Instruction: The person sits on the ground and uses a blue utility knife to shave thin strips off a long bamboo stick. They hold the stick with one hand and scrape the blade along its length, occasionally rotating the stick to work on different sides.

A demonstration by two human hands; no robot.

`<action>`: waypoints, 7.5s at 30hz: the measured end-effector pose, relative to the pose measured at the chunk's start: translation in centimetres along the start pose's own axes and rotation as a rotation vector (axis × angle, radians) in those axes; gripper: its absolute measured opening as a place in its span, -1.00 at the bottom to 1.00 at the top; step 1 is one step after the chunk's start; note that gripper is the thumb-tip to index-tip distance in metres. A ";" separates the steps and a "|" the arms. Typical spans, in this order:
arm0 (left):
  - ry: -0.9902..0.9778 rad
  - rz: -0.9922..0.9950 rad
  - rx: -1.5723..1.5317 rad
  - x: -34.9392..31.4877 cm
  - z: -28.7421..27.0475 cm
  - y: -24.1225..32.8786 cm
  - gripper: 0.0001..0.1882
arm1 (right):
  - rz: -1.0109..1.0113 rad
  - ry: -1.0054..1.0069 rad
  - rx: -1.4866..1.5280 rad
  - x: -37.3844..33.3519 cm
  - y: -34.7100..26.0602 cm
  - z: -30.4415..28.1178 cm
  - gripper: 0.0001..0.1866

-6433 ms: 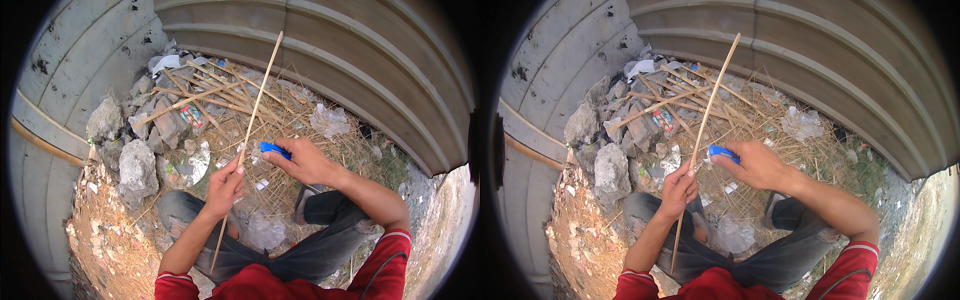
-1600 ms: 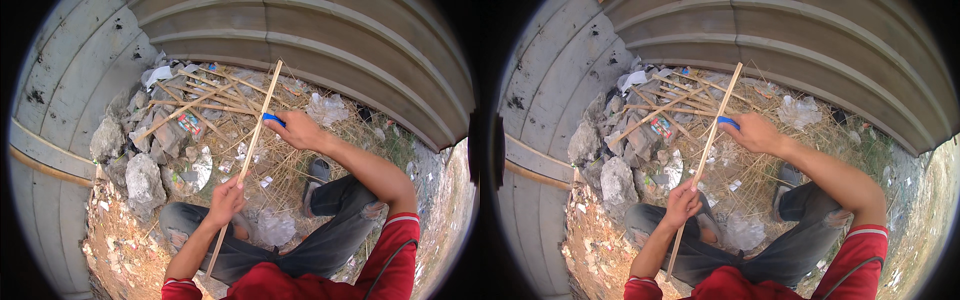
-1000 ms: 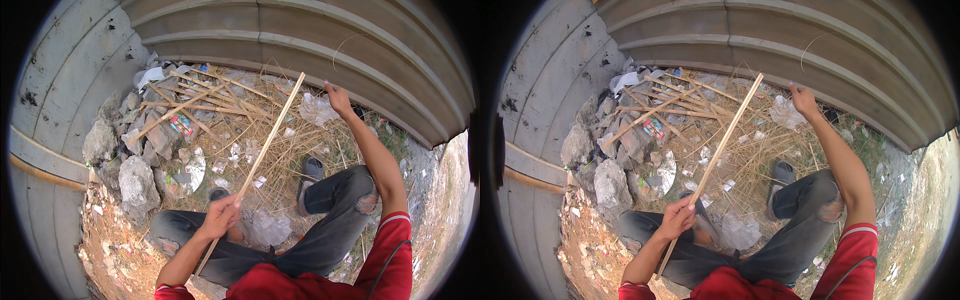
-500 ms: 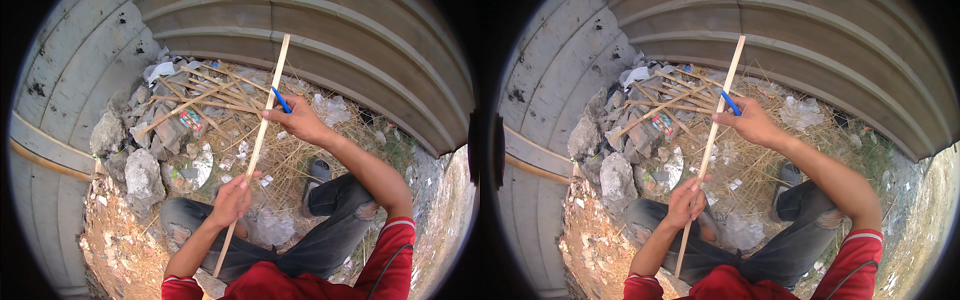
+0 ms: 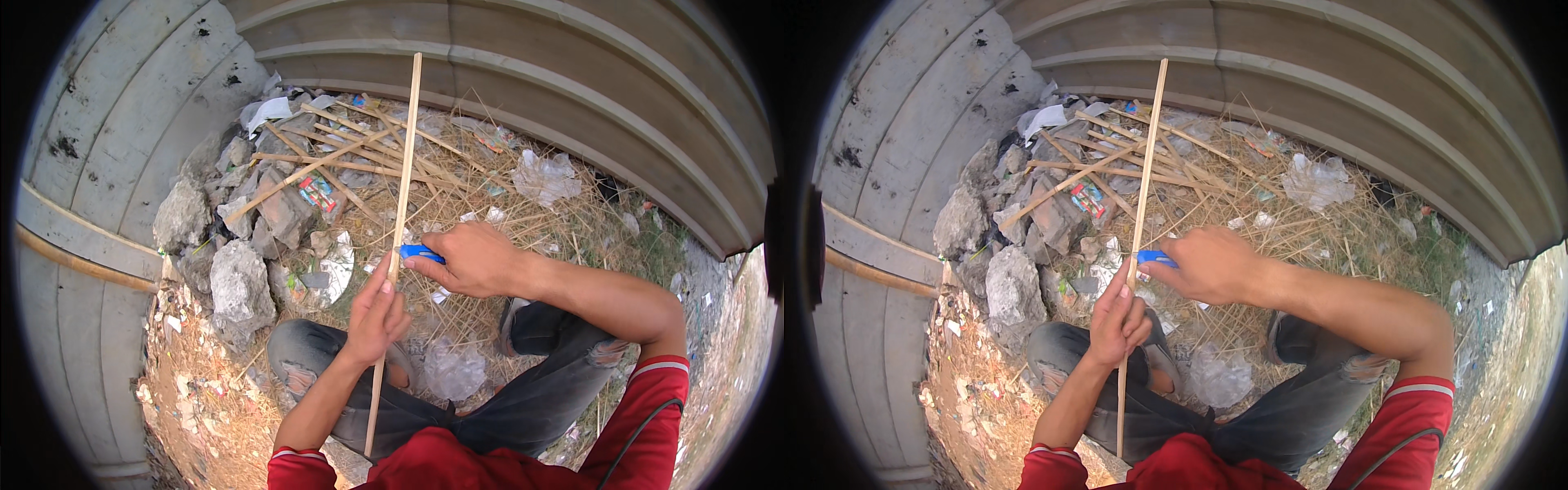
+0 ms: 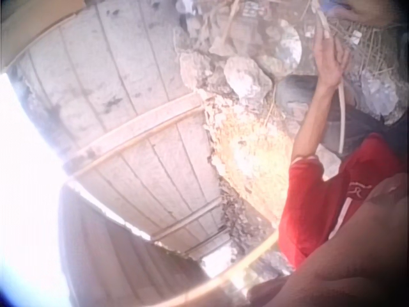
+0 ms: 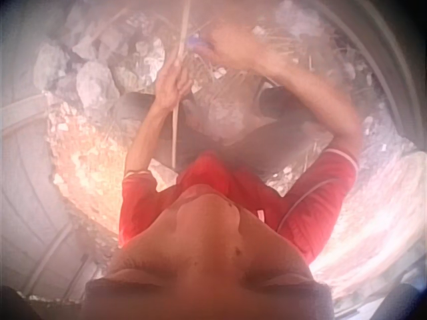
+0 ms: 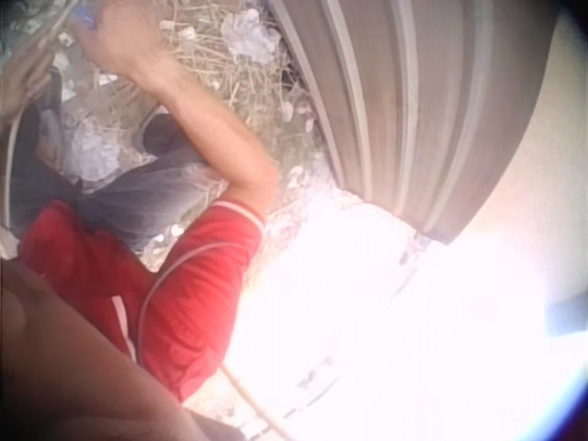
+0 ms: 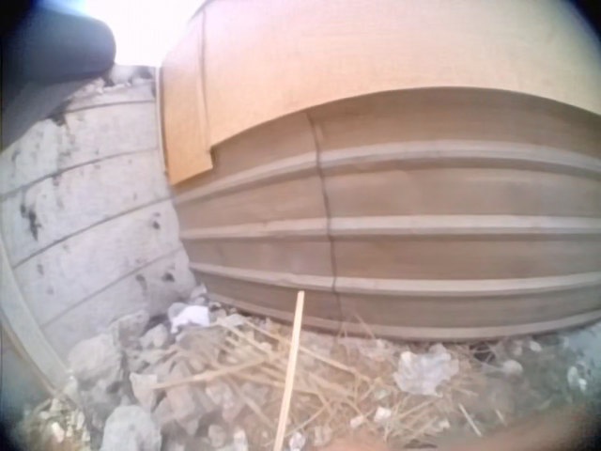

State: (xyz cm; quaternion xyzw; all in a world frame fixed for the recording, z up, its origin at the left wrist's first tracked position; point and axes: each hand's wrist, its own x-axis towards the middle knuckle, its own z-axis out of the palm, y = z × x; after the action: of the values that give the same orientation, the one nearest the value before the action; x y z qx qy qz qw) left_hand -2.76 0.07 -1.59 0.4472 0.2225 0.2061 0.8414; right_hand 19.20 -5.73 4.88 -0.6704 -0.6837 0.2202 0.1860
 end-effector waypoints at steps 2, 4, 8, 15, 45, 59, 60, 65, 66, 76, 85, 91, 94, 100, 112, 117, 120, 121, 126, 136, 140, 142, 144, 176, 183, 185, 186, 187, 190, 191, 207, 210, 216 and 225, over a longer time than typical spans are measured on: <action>0.006 -0.037 -0.019 0.0 -0.2 0.2 -0.47 | 0.014 0.033 -0.060 0.3 0.6 0.6 -0.45; 0.018 -0.078 -0.031 0.3 -0.4 -0.2 -0.48 | 0.036 0.086 -0.168 0.8 2.1 0.9 -0.43; 0.000 -0.150 -0.088 0.1 0.0 -0.2 -0.50 | 0.082 0.237 -0.253 2.0 6.0 -0.7 -0.39; -0.077 -0.236 -0.018 -1.6 -0.6 -1.9 -0.48 | 0.327 0.500 -0.324 3.0 13.6 -4.7 -0.37; -0.099 -0.127 -0.001 -1.6 -0.2 0.0 -0.46 | 0.036 0.352 0.310 -2.0 4.4 -2.1 -0.43; -0.080 -0.093 0.043 2.2 2.7 -0.9 -0.53 | -0.020 0.050 0.081 -3.6 2.1 1.3 -0.46; -0.075 -0.105 0.039 2.1 2.7 -0.9 -0.53 | -0.010 0.041 0.091 -3.5 2.1 1.5 -0.47; 0.017 -0.140 0.044 2.2 2.0 -1.2 -0.54 | 0.005 0.024 -0.068 -2.4 2.4 1.3 -0.46; 0.022 -0.127 0.064 2.3 2.0 -1.0 -0.54 | 0.019 0.039 -0.094 -2.0 2.4 1.3 -0.45; -0.093 -0.130 0.220 -0.8 2.2 -1.3 -0.53 | 0.243 0.247 -0.116 -1.0 6.5 -2.1 -0.39; 0.028 -0.053 0.201 -0.8 0.8 -1.0 -0.53 | 0.051 -0.008 -0.086 -2.5 -0.6 3.0 -0.44; -0.009 -0.021 0.416 -1.9 -0.2 -2.3 -0.53 | 0.216 0.212 -0.182 0.2 5.6 -0.3 -0.41; -0.029 -0.027 0.483 -1.6 0.3 -2.1 -0.53 | 0.243 0.275 -0.249 0.4 7.9 -1.2 -0.37; -0.192 -0.164 0.355 -3.1 -0.1 -1.7 -0.50 | 0.526 0.459 -0.250 1.0 12.6 -4.3 -0.30; -0.223 -0.158 -0.008 -4.6 -2.5 -1.8 -0.47 | 0.427 0.627 0.044 -2.9 15.1 -7.0 -0.34; -0.133 -0.073 0.072 -2.9 -1.3 -1.0 -0.48 | 0.095 0.285 0.091 -1.2 4.9 -4.9 -0.42; -0.104 -0.073 0.112 -1.5 -0.2 -0.8 -0.48 | 0.007 0.067 0.000 -1.3 1.3 -3.0 -0.43; -0.096 -0.076 0.121 -1.2 0.2 -0.8 -0.48 | 0.009 0.012 -0.015 -1.3 0.4 -2.4 -0.43; 0.006 -0.116 0.055 -0.4 0.4 -1.3 -0.52 | 0.031 -0.156 0.007 -1.4 -1.7 0.4 -0.41; -0.052 -0.087 0.094 -1.0 0.4 -1.2 -0.57 | 0.055 -0.041 -0.081 -1.6 0.5 -0.5 -0.41; -0.041 -0.124 0.044 -0.8 -0.4 -1.5 -0.62 | -0.002 -0.110 -0.064 -1.8 -0.3 1.6 -0.43; -0.023 -0.127 0.038 -0.9 -0.5 -1.4 -0.64 | -0.022 -0.082 -0.069 -1.4 -0.1 1.7 -0.43; 0.001 -0.121 0.029 -0.6 -0.1 -0.6 -0.61 | -0.031 -0.041 -0.083 -0.7 0.0 1.6 -0.42; -0.134 -0.167 0.179 -2.3 -0.8 -1.2 -0.49 | 0.066 0.064 -0.035 -0.4 6.1 -2.5 -0.37; -0.039 -0.163 0.093 -1.9 -1.0 -1.5 -0.53 | -0.081 -0.108 -0.072 -1.1 2.2 1.7 -0.41; 0.011 -0.132 0.152 -1.4 -0.7 -1.8 -0.53 | -0.056 -0.073 -0.148 -0.3 2.7 1.6 -0.42; 0.035 -0.116 0.182 -1.1 -0.7 -1.8 -0.54 | -0.063 -0.053 -0.163 0.1 3.1 1.7 -0.42; 0.026 -0.108 0.193 -0.8 -0.5 -1.6 -0.53 | -0.047 -0.001 -0.202 0.3 3.4 1.6 -0.41; -0.023 -0.113 0.233 -0.9 -0.5 -1.8 -0.51 | 0.133 0.141 -0.192 1.8 5.7 0.1 -0.35; -0.054 -0.132 0.254 -1.9 -0.8 -2.6 -0.51 | 0.282 0.181 -0.101 2.7 8.0 -1.7 -0.32; -0.096 0.024 0.323 -2.3 -0.7 -2.2 -0.47 | 0.165 0.330 0.050 -1.3 8.7 -4.5 -0.35; -0.049 0.053 0.302 -1.7 -0.1 -1.9 -0.49 | 0.017 0.092 0.086 -0.6 4.8 -1.4 -0.39; 0.081 0.046 0.225 -0.9 0.2 -2.5 -0.52 | -0.065 -0.205 -0.059 -1.2 0.2 2.0 -0.47; 0.044 -0.018 0.305 -0.9 0.0 -2.6 -0.52 | 0.115 0.008 -0.219 0.5 3.2 0.6 -0.40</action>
State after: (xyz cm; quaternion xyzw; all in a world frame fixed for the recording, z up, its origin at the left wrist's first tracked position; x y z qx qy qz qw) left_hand -3.09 -1.74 -3.59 0.5631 0.2735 0.1721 0.7606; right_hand 21.57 -5.28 2.58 -0.7255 -0.6635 0.1520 0.1016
